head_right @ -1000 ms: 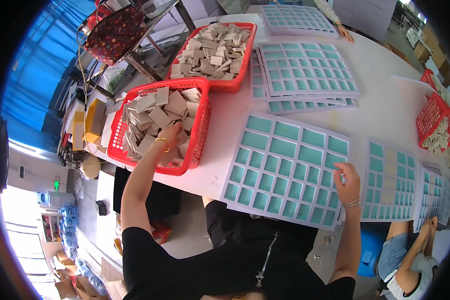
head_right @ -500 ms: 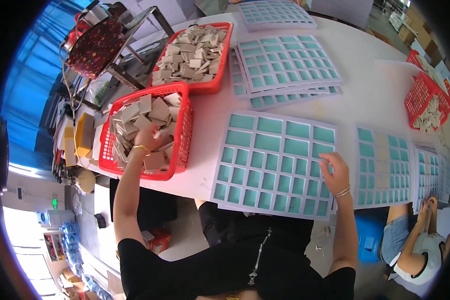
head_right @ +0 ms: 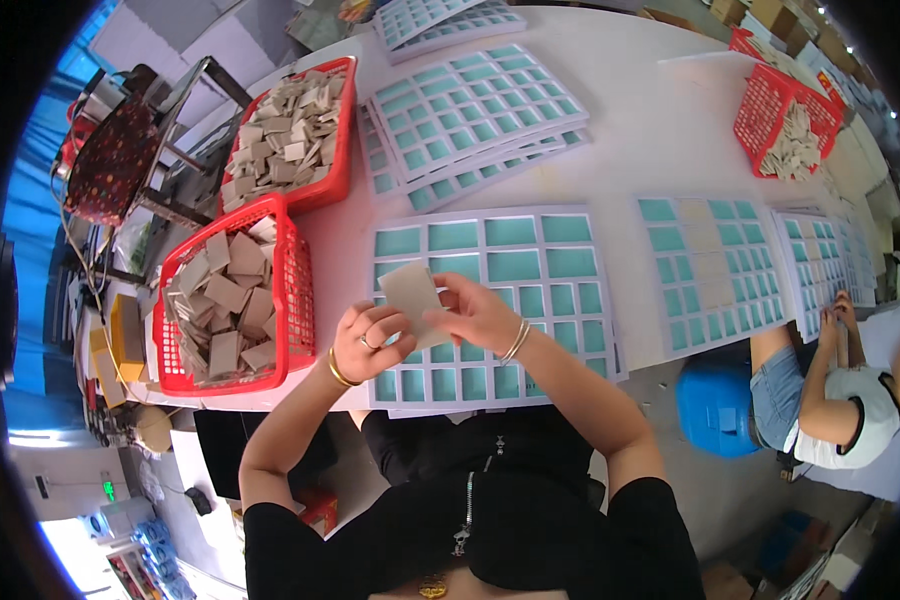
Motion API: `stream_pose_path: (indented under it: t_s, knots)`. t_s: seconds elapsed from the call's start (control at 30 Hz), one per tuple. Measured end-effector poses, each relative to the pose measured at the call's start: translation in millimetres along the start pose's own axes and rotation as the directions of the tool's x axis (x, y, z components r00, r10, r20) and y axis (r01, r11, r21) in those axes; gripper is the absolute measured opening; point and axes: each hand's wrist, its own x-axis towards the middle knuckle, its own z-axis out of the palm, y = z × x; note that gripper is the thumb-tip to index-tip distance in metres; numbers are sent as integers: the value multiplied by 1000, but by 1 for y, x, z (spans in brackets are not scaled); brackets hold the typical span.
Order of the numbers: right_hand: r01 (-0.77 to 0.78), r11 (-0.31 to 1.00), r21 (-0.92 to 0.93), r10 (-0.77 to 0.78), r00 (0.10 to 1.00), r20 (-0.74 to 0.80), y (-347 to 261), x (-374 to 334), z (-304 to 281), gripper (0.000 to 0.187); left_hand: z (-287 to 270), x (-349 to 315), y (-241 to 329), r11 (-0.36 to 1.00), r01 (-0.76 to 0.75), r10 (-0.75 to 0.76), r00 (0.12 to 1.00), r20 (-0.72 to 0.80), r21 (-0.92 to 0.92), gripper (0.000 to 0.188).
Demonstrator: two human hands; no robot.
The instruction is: The person picks small rectangular blocks from red baskets and places them into the compartments of a white grid tray. The person repeats this process, filling the tray slots one by one with the blocks.
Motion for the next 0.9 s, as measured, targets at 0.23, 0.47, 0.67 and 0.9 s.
stream_pose_path:
  t_s: [0.23, 0.47, 0.67, 0.9]
  knots:
    - [88, 882, -462, -257, 914, -316, 21, -16, -20, 60, 24, 21, 14, 698, 578, -525, 814, 247, -422, 33]
    - [84, 894, -440, -214, 943, -255, 16, -18, -16, 59, 60, 17, 5, 320, 788, -739, 555, 382, -526, 36]
    - [-22, 986, -163, -38, 935, -354, 22, -17, -28, 43, 78, 0, 9, -99, 717, -797, 359, 487, -690, 27]
    - [179, 867, -465, -443, 704, -555, 58, 5, -79, 32, 82, -17, -33, -225, 634, -877, 199, 438, -739, 22]
